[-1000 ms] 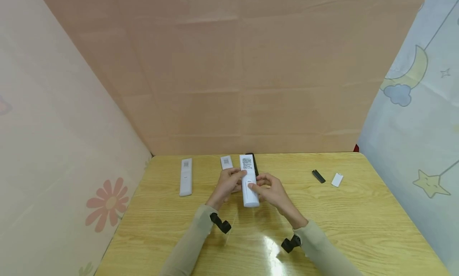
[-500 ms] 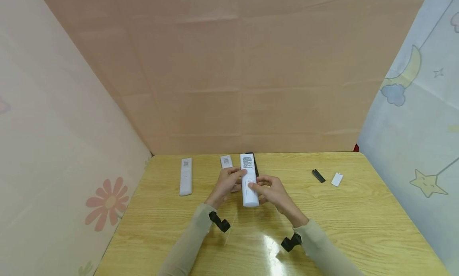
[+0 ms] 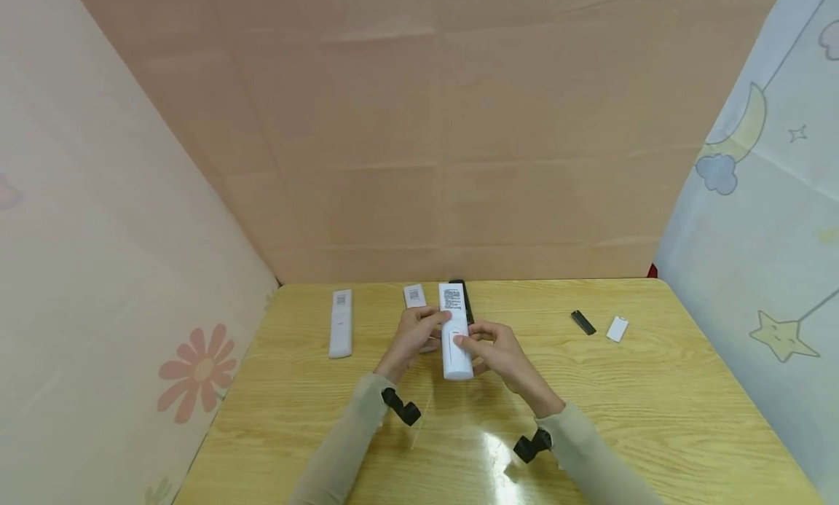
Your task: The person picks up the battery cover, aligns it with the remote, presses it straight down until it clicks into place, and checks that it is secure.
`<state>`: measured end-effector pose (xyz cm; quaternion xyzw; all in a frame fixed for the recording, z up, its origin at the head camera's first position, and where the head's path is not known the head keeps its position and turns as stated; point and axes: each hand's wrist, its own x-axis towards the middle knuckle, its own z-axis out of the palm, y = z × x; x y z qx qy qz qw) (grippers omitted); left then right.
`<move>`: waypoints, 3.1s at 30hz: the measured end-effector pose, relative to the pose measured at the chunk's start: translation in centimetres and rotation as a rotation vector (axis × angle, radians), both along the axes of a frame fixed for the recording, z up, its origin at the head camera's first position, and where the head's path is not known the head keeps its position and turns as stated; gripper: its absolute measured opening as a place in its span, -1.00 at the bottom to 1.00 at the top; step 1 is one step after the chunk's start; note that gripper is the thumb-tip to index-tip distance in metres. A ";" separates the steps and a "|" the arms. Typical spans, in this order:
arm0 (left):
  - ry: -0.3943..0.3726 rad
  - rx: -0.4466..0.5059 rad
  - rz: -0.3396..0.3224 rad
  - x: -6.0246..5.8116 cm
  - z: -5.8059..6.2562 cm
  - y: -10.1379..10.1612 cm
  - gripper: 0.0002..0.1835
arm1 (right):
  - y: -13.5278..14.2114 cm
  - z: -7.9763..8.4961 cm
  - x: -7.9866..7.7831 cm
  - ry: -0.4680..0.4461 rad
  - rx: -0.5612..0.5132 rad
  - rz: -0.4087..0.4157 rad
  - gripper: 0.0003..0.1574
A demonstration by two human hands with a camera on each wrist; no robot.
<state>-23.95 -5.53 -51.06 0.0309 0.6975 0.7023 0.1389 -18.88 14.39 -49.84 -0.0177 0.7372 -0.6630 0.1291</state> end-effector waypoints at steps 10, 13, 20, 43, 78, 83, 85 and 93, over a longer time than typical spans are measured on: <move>0.027 0.004 -0.004 -0.1 -0.1 -0.2 -0.54 | 0.0 0.0 0.0 -0.003 -0.003 -0.006 -0.54; 0.030 0.006 -0.007 -0.2 -0.1 -0.2 -0.54 | 0.0 0.1 -0.1 0.004 0.004 -0.008 -0.54; 0.032 0.018 -0.017 -0.4 -0.1 -0.2 -0.54 | 0.1 0.5 0.0 0.026 0.019 0.006 -0.54; 0.032 0.031 -0.002 -0.5 0.0 0.0 -0.57 | 0.4 0.6 -0.2 0.051 0.010 0.029 -0.53; -0.010 0.022 0.183 -1.1 0.0 -2.9 -0.41 | -1.8 -0.4 0.4 0.110 -0.070 0.192 -0.08; 0.003 0.041 0.194 -1.2 0.0 -3.8 -0.50 | -2.5 -0.5 0.3 0.123 -0.077 0.190 -0.09; 0.004 0.060 0.195 -1.2 0.0 -4.1 -0.51 | -2.8 -0.5 0.3 0.131 -0.079 0.186 -0.10; 0.007 0.068 0.206 -1.3 0.4 -5.3 -0.48 | -3.9 -0.4 0.0 0.153 -0.060 0.149 -0.20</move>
